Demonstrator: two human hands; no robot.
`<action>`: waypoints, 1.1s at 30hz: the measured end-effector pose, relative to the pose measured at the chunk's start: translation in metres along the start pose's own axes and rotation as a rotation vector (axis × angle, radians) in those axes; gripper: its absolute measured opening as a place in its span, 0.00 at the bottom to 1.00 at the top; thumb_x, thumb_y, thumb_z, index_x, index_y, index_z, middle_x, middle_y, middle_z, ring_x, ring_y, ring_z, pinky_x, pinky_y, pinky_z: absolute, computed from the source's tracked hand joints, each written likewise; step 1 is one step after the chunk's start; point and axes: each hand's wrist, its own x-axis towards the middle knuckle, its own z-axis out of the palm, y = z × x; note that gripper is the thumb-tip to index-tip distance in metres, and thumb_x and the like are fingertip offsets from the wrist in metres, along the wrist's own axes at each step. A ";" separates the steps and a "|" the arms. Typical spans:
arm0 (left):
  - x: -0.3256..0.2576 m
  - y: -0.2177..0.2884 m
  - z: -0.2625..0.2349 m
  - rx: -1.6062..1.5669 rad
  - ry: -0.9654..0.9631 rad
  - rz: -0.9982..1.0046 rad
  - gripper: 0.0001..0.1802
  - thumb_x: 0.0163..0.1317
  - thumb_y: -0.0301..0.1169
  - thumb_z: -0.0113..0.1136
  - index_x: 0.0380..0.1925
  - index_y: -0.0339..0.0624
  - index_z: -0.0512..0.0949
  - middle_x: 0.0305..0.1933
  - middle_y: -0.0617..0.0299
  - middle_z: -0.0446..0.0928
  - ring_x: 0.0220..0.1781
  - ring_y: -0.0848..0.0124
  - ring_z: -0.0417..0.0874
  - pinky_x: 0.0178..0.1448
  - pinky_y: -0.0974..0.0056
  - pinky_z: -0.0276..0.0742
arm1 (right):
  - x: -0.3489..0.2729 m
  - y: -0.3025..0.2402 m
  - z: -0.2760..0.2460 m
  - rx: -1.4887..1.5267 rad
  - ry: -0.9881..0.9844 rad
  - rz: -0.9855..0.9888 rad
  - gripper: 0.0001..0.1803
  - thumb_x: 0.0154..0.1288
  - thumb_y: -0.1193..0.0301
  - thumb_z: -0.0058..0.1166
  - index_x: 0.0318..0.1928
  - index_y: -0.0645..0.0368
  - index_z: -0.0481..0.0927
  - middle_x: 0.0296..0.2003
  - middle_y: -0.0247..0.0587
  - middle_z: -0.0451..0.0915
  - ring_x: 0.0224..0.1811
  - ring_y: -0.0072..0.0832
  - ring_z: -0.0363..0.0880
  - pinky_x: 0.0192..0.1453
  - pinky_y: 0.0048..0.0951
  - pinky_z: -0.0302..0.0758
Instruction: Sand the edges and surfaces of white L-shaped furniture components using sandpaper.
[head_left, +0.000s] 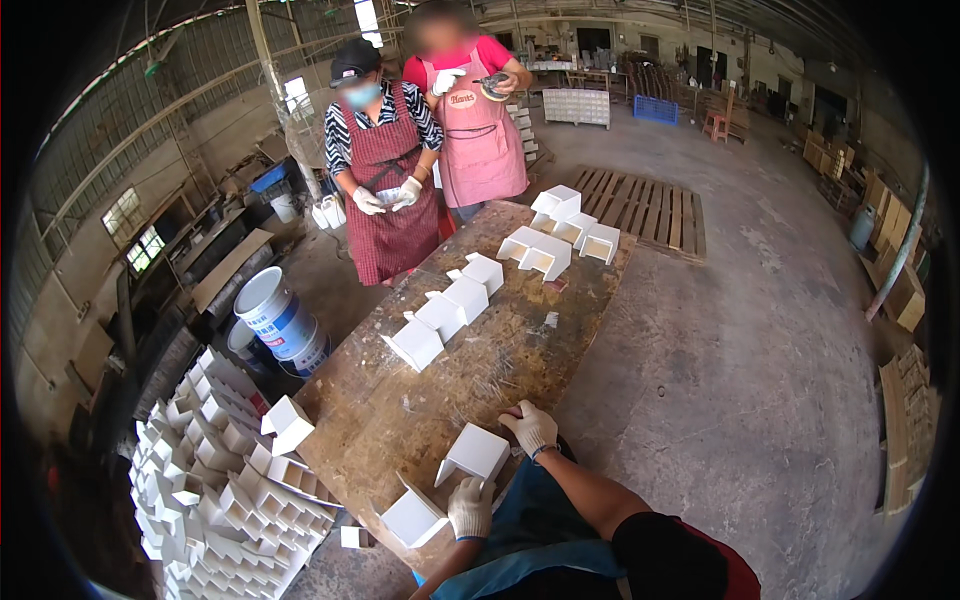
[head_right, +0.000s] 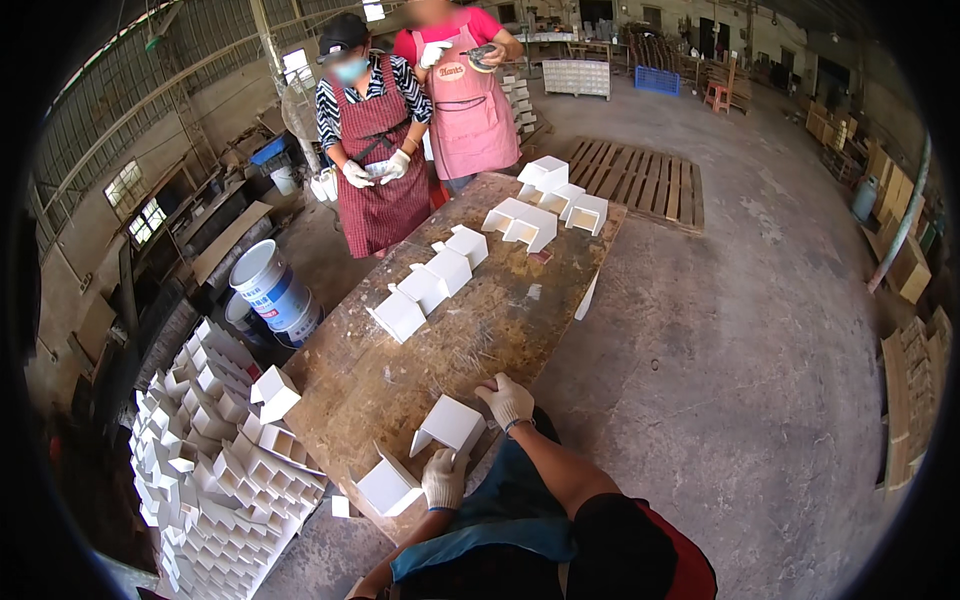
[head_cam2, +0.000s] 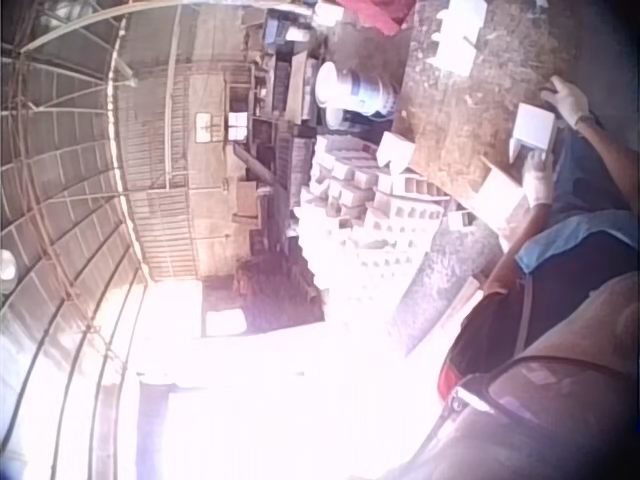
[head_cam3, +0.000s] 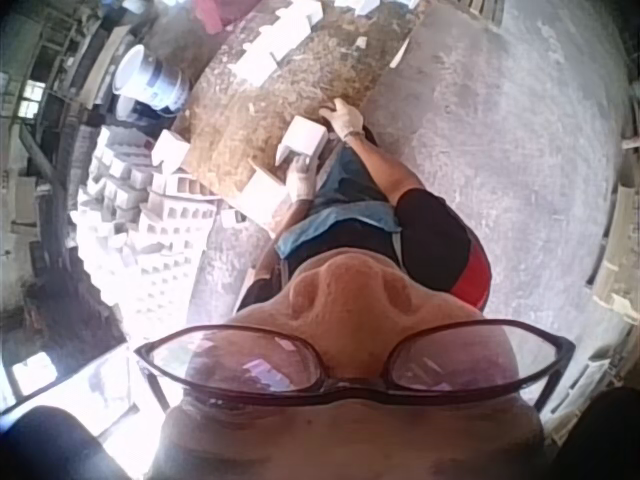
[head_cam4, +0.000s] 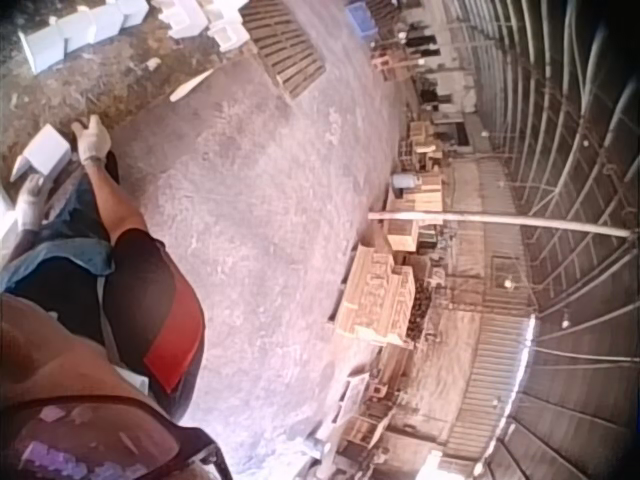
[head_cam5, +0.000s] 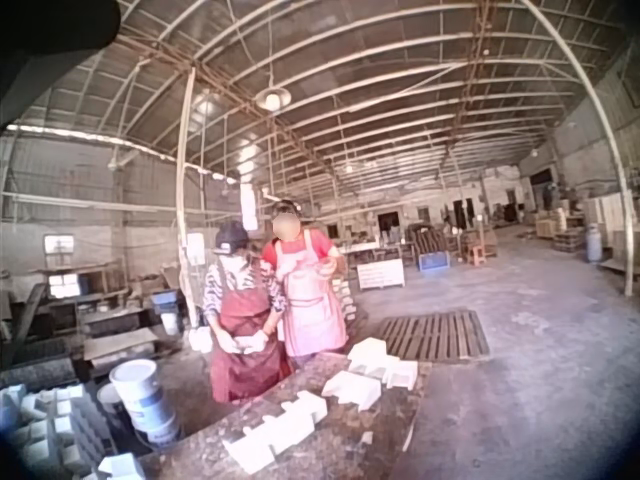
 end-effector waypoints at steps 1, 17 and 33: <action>0.000 0.000 0.000 -0.004 0.003 -0.001 0.13 0.56 0.41 0.58 0.28 0.41 0.80 0.36 0.51 0.78 0.39 0.50 0.79 0.45 0.50 0.73 | 0.000 0.000 0.000 0.002 0.001 -0.002 0.18 0.52 0.51 0.62 0.30 0.53 0.78 0.29 0.39 0.83 0.34 0.43 0.81 0.36 0.43 0.74; 0.000 0.002 -0.002 0.005 -0.001 -0.005 0.13 0.57 0.41 0.58 0.29 0.43 0.80 0.36 0.52 0.78 0.40 0.51 0.78 0.45 0.50 0.73 | -0.001 0.001 0.002 0.007 0.014 -0.029 0.17 0.52 0.52 0.61 0.30 0.51 0.78 0.29 0.37 0.83 0.34 0.43 0.81 0.36 0.44 0.74; 0.001 -0.001 -0.001 -0.025 -0.011 0.019 0.13 0.56 0.40 0.59 0.28 0.41 0.79 0.36 0.51 0.78 0.40 0.50 0.79 0.44 0.50 0.74 | -0.001 0.000 0.000 -0.016 -0.008 0.008 0.19 0.52 0.50 0.61 0.31 0.52 0.78 0.29 0.39 0.83 0.35 0.43 0.81 0.37 0.43 0.74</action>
